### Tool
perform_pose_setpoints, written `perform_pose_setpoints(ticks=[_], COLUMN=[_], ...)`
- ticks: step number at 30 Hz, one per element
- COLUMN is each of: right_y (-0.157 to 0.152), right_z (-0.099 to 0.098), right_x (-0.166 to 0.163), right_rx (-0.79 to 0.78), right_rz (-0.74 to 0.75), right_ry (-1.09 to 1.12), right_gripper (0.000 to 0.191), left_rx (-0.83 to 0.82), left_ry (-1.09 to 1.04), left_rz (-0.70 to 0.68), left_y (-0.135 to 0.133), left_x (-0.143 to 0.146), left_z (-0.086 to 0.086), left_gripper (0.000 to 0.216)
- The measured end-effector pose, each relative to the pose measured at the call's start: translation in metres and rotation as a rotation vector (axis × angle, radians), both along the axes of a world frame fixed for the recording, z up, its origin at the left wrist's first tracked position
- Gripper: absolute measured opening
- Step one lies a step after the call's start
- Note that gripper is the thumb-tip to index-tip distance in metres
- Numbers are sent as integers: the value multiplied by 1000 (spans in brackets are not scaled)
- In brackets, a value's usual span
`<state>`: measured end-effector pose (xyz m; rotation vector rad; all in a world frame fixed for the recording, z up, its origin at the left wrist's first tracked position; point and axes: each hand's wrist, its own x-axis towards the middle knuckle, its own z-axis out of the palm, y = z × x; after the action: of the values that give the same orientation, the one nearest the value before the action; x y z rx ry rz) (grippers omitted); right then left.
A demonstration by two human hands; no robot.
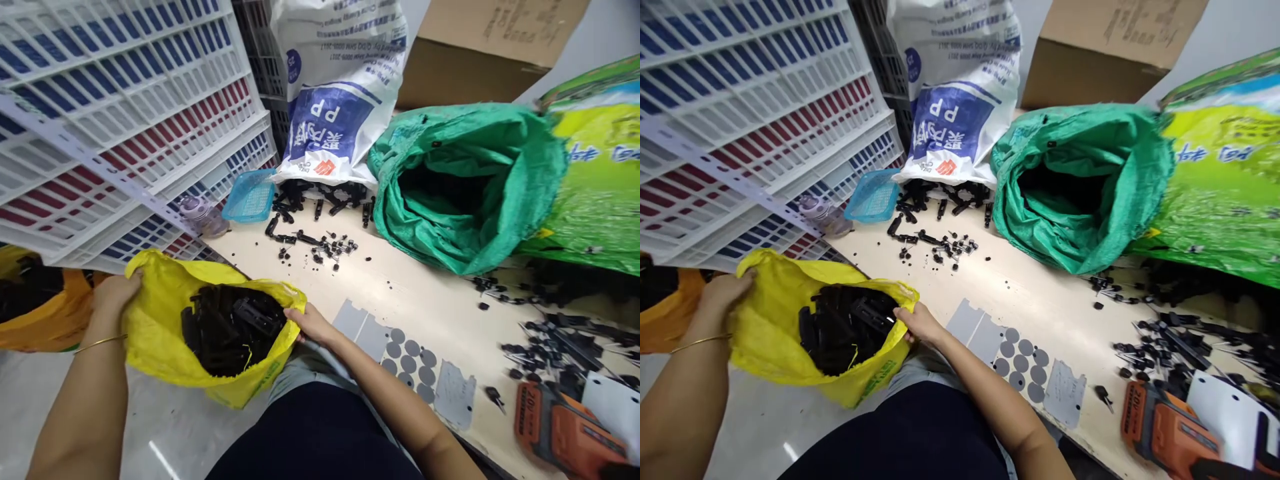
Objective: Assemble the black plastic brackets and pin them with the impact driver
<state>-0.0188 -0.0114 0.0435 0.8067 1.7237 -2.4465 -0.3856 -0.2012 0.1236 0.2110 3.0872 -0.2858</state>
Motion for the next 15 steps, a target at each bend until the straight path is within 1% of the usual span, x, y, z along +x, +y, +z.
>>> perform_pose_setpoints(ticks=[1,2,3,4,5,6,7,10,12,13,15], right_y=[5,10,15,22,29,38,47,73,84,86,82], right_z=[0,0,1,2,3,3,3,-1,-4,-6,-9], right_x=[8,17,27,37,48,59,70,112,148,167,202], right_rx=[6,9,6,-5,-18,-25,-20,89,186,233,324], right_rz=[40,80,112,121,95,34,-60,-425,-630,-711,-837], right_ry=[5,20,41,62,76,78,65,-50,-145,-187,-269], right_gripper=[41,43,46,49,52,54,54,49,45,44,42], left_rx=[-60,-97,-101,-66,-2,72,145,351,484,551,683], left_ry=[23,65,112,154,172,140,70,-193,-318,-356,-387], left_rz=[27,25,-28,-142,-296,-474,-639,-1029,-1202,-1265,-1372], left_y=[16,34,56,80,107,135,164,249,301,326,373], left_x=[4,11,20,31,45,60,77,138,181,202,240], left_z=[4,9,12,14,14,12,8,-16,-31,-36,-39], left_gripper=[73,78,83,84,81,76,71,54,50,51,55])
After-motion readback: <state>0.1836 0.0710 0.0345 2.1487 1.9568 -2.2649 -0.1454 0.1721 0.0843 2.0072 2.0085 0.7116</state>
